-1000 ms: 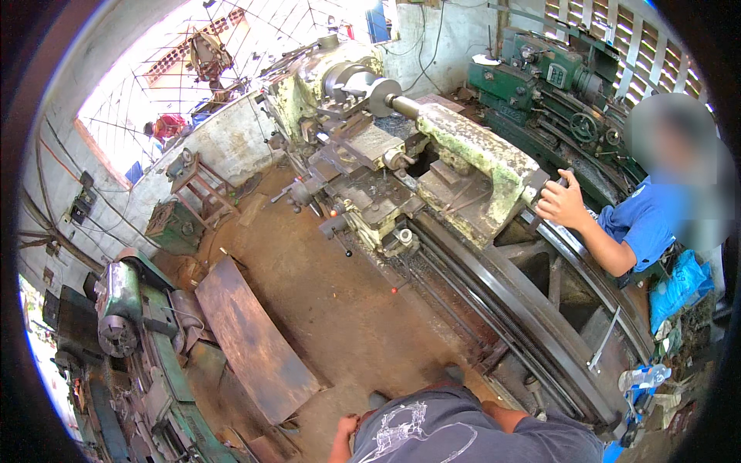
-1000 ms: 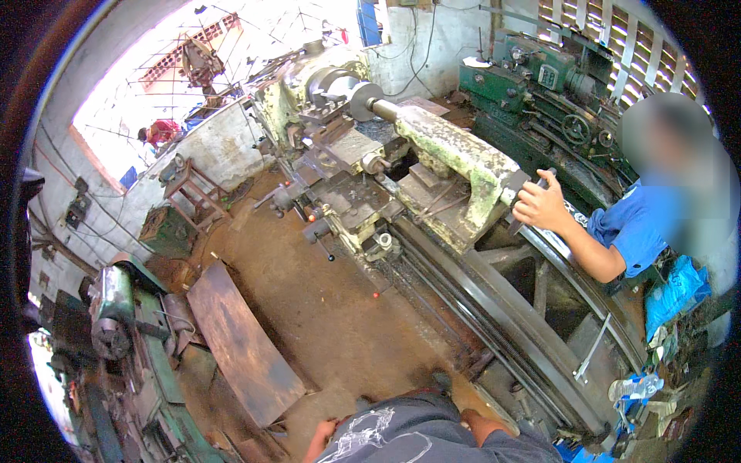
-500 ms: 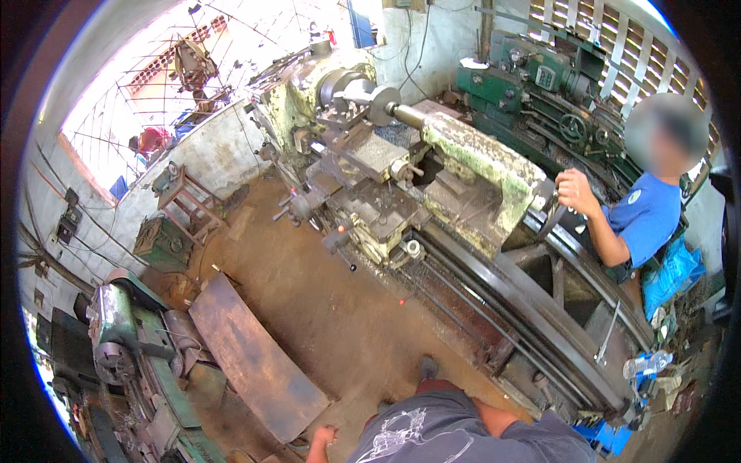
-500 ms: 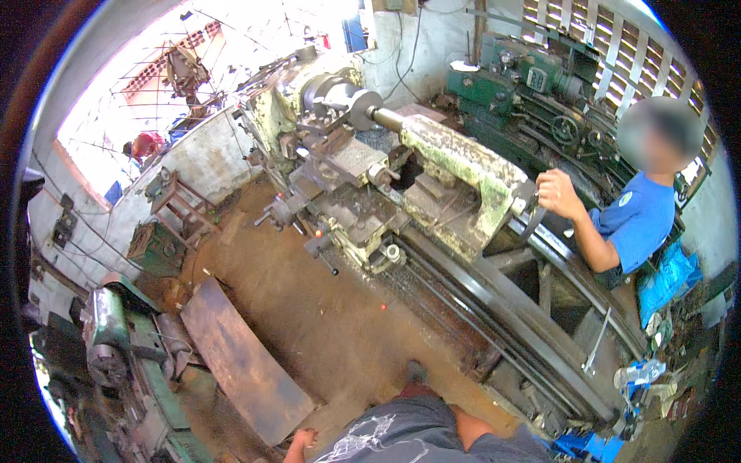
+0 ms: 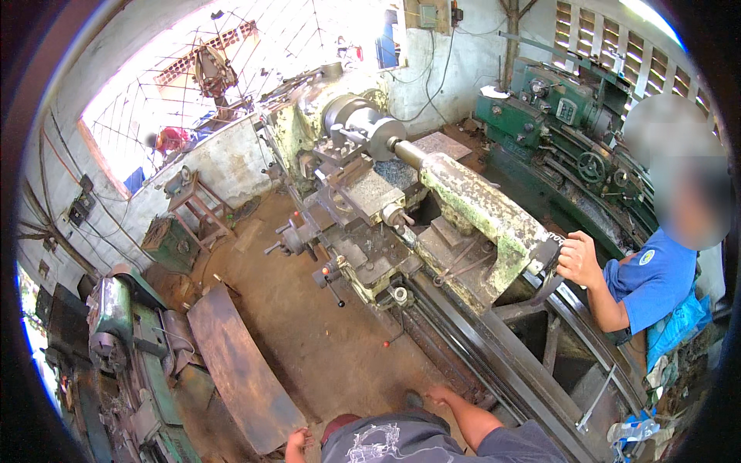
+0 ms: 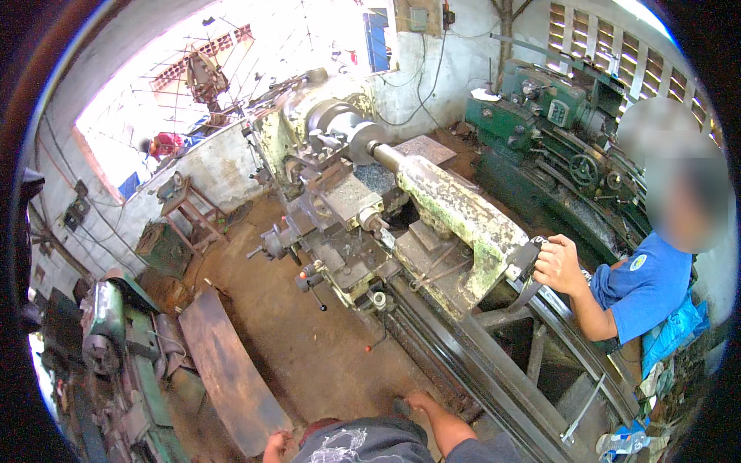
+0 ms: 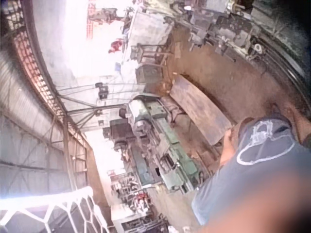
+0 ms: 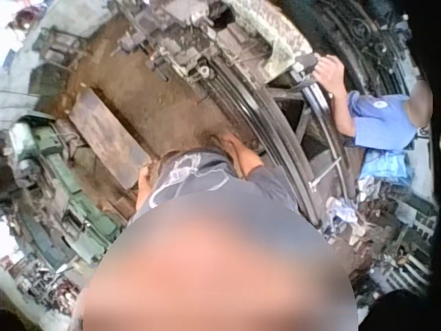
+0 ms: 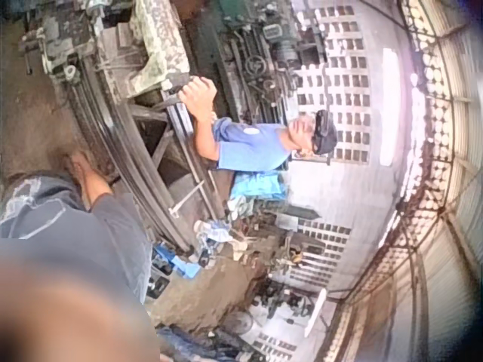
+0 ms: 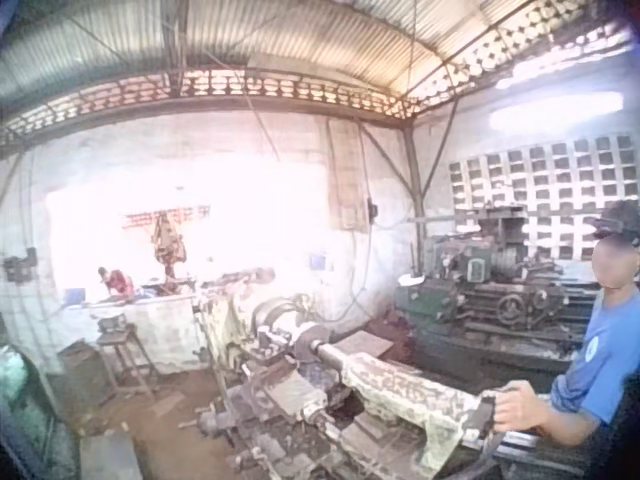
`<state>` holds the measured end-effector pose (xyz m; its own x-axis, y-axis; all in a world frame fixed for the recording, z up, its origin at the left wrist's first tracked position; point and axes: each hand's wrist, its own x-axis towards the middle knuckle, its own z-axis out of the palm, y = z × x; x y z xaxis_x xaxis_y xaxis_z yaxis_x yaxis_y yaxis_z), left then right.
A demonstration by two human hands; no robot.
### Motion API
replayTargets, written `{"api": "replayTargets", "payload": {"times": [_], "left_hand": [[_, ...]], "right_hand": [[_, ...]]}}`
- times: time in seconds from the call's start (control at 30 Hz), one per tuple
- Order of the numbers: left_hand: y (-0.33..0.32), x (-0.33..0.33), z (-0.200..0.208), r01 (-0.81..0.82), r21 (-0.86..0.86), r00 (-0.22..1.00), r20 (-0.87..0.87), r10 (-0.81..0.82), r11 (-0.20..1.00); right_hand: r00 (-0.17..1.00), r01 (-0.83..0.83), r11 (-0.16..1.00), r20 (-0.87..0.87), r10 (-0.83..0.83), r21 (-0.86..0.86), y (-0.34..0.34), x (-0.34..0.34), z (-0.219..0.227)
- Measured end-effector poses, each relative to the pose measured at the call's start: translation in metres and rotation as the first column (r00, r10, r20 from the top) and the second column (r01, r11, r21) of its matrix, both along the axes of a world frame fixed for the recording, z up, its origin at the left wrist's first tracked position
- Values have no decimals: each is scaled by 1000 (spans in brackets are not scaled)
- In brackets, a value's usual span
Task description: The person operates a metal lathe, adjusting the tool post and carriage while a cylindrical workpiece rotates. They then use a caliper to measure the workpiece and place the caliper on the lathe bed.
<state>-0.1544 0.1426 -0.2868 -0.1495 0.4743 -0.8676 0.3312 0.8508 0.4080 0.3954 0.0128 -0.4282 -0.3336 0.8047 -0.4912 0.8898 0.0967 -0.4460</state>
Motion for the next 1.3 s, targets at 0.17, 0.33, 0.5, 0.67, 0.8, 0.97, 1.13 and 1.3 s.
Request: {"api": "replayTargets", "payload": {"times": [0.17, 0.33, 0.5, 0.67, 0.8, 0.97, 1.13, 1.3], "left_hand": [[-4, -24, 1, -70, -74, 997, 38, 73, 995], [18, -30, -1, -82, -51, 993, 76, 85, 995], [83, -50, -5, -21, 3, 982, 188, 20, 1000], [191, -57, -7, 41, 127, 999, -17, -39, 991], [300, -39, 27, 93, 405, 996, -26, -91, 910], [391, 9, 98, 103, 545, 956, 177, -235, 832], [432, 52, 157, 171, 580, 909, 221, -355, 797], [474, 93, 176, 188, 658, 876, 223, -427, 729]], "right_hand": [[627, 645, 601, -122, -769, -472, 5, 2, 15], [888, 431, 779, 63, -455, -455, -50, -17, -53], [993, 114, 817, 88, -78, -566, -85, -45, -61], [758, 536, 567, 62, -649, -625, -63, -69, -29], [805, 585, 638, 267, -529, -500, -14, -115, -36], [267, 951, 238, 137, -954, -198, 56, -166, -41], [240, 952, 188, 204, -949, -242, 108, -189, -27], [251, 954, 224, 123, -960, -202, 98, -221, 4]]}}
